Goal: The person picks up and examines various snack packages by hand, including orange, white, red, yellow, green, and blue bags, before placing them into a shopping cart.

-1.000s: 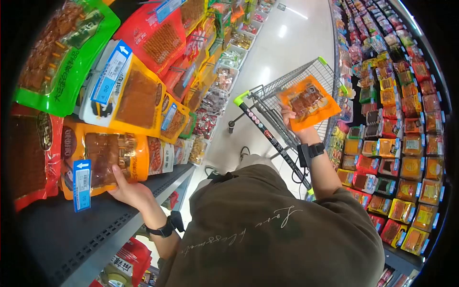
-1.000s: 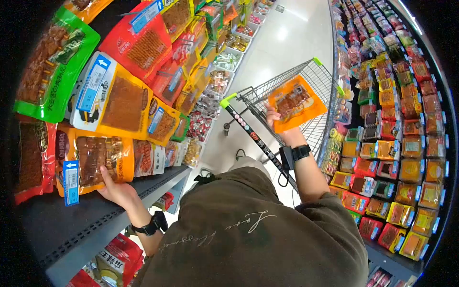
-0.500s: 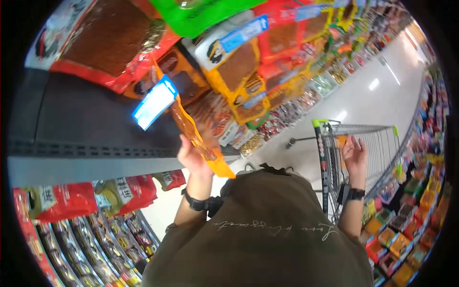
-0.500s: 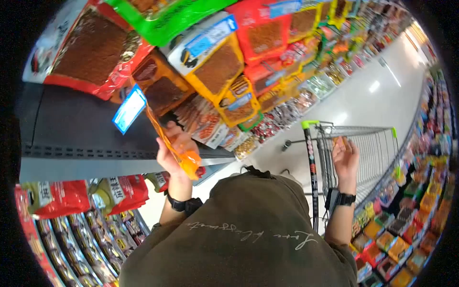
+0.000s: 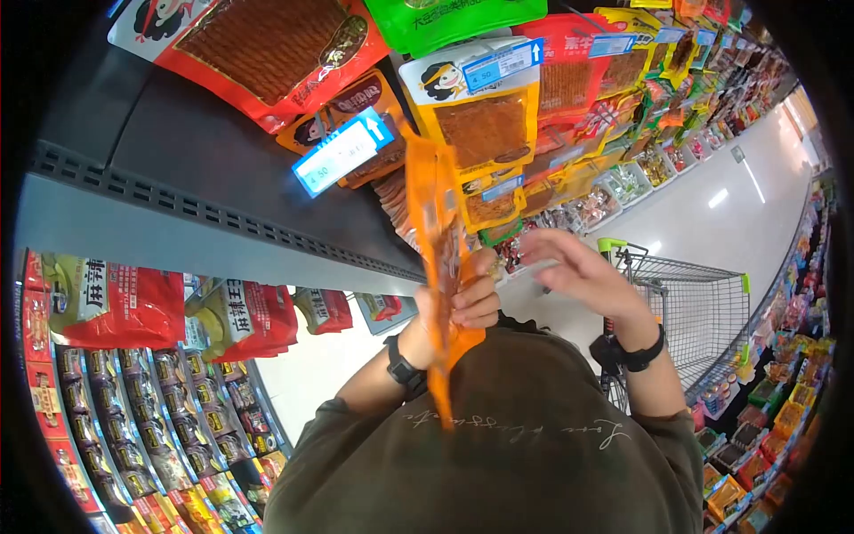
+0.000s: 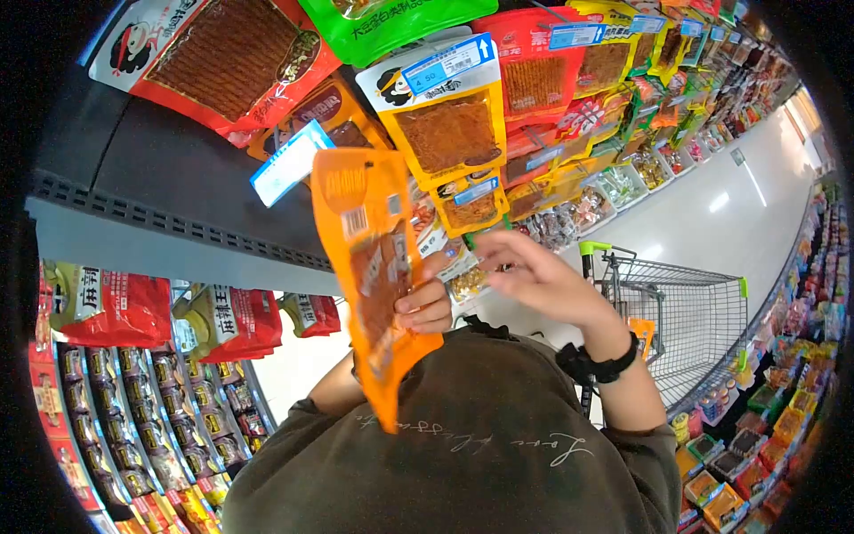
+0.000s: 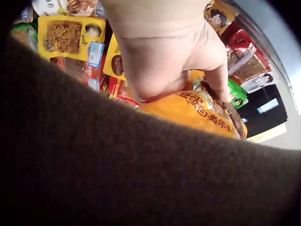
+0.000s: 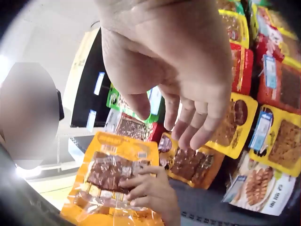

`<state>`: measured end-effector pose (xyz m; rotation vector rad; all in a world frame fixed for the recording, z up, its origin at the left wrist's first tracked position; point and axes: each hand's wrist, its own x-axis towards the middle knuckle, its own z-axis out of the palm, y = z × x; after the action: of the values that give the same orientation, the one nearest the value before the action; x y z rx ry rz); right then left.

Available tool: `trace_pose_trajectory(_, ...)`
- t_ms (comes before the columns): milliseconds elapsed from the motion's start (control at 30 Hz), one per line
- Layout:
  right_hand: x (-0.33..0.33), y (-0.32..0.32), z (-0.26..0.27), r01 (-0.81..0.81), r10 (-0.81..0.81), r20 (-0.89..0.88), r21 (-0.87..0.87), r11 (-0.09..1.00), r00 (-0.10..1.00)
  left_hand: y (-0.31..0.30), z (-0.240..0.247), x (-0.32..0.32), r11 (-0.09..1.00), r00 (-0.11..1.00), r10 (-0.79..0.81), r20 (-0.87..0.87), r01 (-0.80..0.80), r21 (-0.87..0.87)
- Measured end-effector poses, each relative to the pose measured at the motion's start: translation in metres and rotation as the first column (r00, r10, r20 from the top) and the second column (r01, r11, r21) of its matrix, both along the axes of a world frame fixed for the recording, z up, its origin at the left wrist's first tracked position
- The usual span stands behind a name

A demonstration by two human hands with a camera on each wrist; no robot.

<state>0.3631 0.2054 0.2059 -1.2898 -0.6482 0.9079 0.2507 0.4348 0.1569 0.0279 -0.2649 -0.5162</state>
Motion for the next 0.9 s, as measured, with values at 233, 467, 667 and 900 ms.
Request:
trace_pose_trajectory(233, -0.006, 0.038, 0.001, 0.078, -0.072, -0.099, 0.06, 0.995, 0.992, -0.031, 0.003, 0.014, 0.933, 0.955, -0.262, -0.137, 0.214, -0.291)
trace_pose_trajectory(467, -0.014, 0.019, 0.017, 0.294, -0.283, -0.303, -0.01, 0.956, 0.91, -0.051, 0.024, 0.034, 0.927, 0.927, -0.347, -0.141, 0.362, 0.1)
trace_pose_trajectory(667, -0.006, -0.031, 0.02, 0.58, -0.542, -0.235, 0.138, 0.803, 0.807, 0.003, -0.042, 0.048, 0.138, 0.881, 0.262, 0.394, -0.438, 0.888)
trace_pose_trajectory(900, -0.011, -0.102, 0.001, 0.772, -0.689, -0.356, 0.197, 0.605, 0.631, 0.119, -0.037, 0.077, -0.722, 0.353, 0.529, 0.772, -0.29, 0.628)
